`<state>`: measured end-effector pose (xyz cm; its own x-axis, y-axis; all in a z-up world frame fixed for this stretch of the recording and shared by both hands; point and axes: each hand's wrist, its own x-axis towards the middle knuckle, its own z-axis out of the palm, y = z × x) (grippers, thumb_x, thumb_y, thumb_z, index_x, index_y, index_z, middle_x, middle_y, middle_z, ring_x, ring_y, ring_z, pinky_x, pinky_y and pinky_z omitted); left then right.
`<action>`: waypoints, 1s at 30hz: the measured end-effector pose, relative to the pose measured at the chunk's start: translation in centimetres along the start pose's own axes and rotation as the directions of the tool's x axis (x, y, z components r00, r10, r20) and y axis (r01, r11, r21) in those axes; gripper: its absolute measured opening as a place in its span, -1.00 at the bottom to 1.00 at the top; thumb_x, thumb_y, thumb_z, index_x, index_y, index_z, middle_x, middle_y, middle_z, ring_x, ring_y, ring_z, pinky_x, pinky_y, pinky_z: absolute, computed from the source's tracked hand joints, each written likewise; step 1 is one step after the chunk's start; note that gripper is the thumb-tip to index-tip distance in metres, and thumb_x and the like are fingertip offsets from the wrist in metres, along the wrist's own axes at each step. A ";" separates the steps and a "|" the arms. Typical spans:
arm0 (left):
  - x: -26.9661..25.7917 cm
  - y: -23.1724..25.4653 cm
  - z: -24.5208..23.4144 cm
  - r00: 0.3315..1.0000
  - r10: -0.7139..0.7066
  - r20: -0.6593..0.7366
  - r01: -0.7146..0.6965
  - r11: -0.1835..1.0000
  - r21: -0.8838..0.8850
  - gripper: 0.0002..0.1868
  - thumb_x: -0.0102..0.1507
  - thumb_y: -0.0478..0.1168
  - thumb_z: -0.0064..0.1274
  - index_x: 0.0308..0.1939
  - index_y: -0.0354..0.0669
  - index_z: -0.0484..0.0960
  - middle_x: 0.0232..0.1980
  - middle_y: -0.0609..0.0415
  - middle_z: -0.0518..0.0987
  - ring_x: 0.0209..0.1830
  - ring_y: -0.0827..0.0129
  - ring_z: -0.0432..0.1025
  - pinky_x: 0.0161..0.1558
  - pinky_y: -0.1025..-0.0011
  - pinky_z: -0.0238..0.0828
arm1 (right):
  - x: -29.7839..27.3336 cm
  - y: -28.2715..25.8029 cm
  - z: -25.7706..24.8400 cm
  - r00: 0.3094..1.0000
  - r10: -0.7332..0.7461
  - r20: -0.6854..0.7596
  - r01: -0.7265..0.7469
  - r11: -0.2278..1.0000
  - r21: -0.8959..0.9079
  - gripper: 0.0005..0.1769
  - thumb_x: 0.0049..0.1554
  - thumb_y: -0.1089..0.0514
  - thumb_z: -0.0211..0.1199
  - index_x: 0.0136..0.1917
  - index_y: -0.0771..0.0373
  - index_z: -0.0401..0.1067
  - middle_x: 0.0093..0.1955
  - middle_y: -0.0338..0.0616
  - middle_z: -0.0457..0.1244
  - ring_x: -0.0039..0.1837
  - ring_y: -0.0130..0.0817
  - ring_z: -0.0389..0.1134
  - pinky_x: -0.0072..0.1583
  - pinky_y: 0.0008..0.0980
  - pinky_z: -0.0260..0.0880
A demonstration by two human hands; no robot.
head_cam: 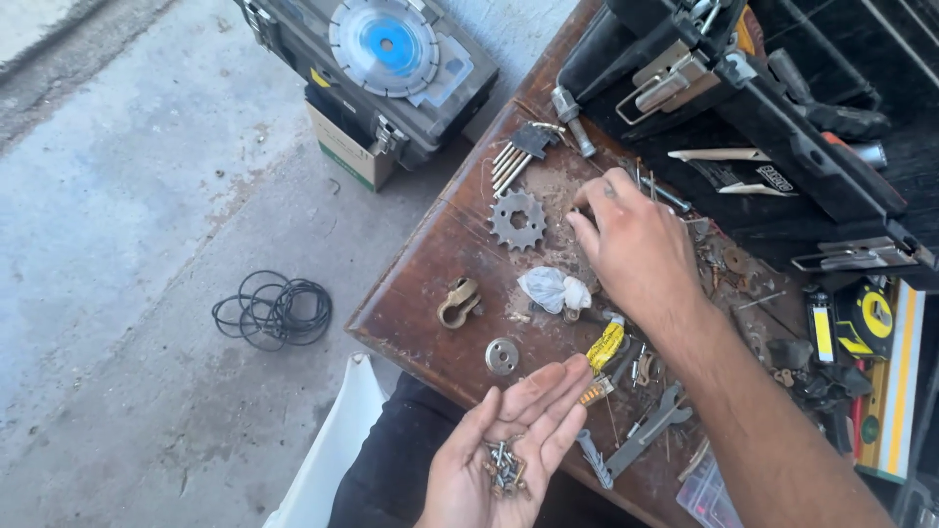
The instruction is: Sorting various small metal fasteners like screws and bolts from a messy workbench into a plastic organizer box with compartments.
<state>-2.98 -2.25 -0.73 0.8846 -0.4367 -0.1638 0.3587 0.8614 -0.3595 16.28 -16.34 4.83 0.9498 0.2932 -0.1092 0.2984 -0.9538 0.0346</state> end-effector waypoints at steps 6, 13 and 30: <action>-0.3 0.0 -0.4 1.000 0.009 -0.008 -0.010 0.999 -0.034 -0.40 0.44 -0.07 -0.26 0.40 -0.53 0.34 0.55 -0.40 0.18 0.62 -0.10 0.00 0.54 0.20 0.14 | -7.2 -2.6 -5.4 0.968 0.219 0.121 -0.248 0.912 0.328 -0.72 0.28 0.08 -0.18 -0.19 0.22 0.23 -0.17 -0.12 0.21 -0.11 -0.22 0.21 -0.02 -0.16 0.12; 0.1 -0.1 1.0 0.999 -0.017 -0.041 0.017 1.000 0.021 -0.40 0.42 -0.09 -0.30 0.37 -0.56 0.39 0.52 -0.40 0.27 0.61 -0.01 0.08 0.51 0.26 0.07 | -16.6 -8.2 -1.7 1.000 0.012 -0.012 -0.010 0.986 0.169 -0.93 0.11 -0.01 0.14 -0.16 -0.14 0.44 -0.26 -0.48 0.33 -0.37 -0.54 0.39 -0.37 -0.43 0.49; 0.3 -0.5 0.4 0.989 -0.041 -0.145 0.034 0.998 -0.045 -0.38 0.41 -0.10 -0.21 0.34 -0.65 0.40 0.53 -0.44 0.22 0.59 -0.15 0.02 0.49 0.15 0.23 | -2.3 5.0 -1.4 0.959 -0.074 -0.275 0.099 0.992 0.076 -0.75 0.23 0.31 0.33 0.18 0.16 0.57 0.06 -0.16 0.32 -0.06 -0.16 0.39 -0.10 -0.08 0.45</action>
<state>-2.76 -2.71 -0.20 0.8166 -0.5043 -0.2809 0.3750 0.8334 -0.4059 15.68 -21.70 6.61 0.9141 0.3699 0.1659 0.3827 -0.9224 -0.0522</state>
